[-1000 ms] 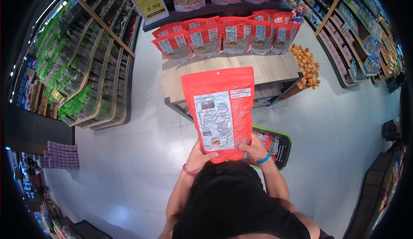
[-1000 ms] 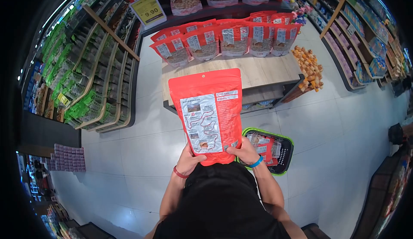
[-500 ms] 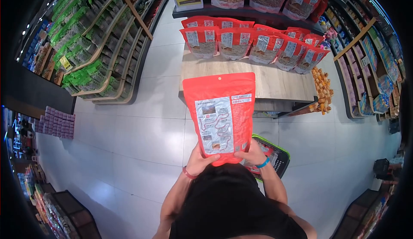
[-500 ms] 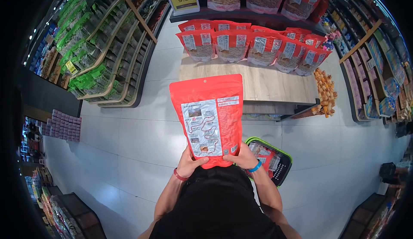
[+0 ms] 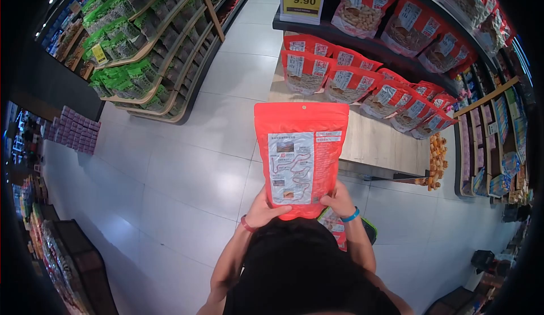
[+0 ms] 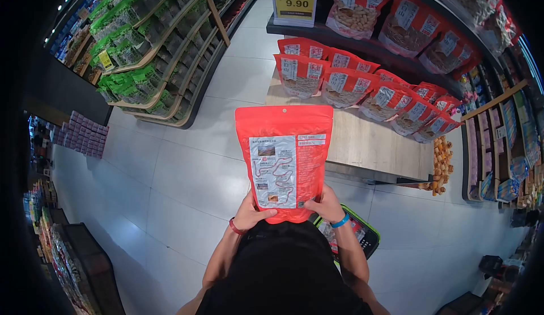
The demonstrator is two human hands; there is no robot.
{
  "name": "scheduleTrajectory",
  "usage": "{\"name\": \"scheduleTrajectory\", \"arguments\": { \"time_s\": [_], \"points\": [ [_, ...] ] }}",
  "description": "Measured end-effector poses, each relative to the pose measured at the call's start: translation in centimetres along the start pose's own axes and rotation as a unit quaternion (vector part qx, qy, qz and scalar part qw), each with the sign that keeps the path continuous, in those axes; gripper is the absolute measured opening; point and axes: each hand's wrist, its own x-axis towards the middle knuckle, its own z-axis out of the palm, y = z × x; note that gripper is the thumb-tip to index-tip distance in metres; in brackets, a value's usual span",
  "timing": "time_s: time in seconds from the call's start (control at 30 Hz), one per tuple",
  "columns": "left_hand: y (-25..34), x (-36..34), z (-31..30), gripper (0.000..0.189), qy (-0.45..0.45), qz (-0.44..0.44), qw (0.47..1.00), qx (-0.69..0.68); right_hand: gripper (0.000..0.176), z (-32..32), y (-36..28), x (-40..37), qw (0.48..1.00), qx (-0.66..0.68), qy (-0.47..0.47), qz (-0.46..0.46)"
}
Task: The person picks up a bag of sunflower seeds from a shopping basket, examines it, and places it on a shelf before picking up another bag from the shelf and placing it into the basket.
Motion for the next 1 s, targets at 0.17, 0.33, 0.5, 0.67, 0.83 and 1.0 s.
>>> {"name": "scheduleTrajectory", "arguments": {
  "time_s": [0.17,0.33,0.5,0.67,0.83,1.0],
  "points": [
    [0.9,2.4,-4.7,0.069,-0.021,0.046,0.997,-0.05,0.047,1.6,-1.6,4.9,1.0,0.01,0.014,0.015],
    [3.0,4.5,-7.0,0.049,0.034,0.058,0.991,-0.119,0.047,1.1,-1.7,9.2,0.998,-0.009,-0.031,0.06],
    [3.1,4.6,-7.6,0.047,0.072,0.076,0.988,-0.118,0.032,3.0,-2.7,13.9,0.998,0.066,0.0,0.017],
    [3.2,4.2,-6.2,0.048,0.159,0.108,0.98,-0.058,0.027,3.0,-2.7,15.8,0.998,0.048,-0.026,0.007],
    [2.9,4.1,-4.1,0.048,0.213,0.122,0.969,-0.019,0.027,1.0,-4.0,16.4,0.992,-0.081,-0.085,0.035],
    [2.2,5.1,-1.0,0.049,0.206,0.112,0.971,-0.039,0.026,-0.8,-5.9,17.6,0.988,0.08,-0.127,0.036]
  ]
}}
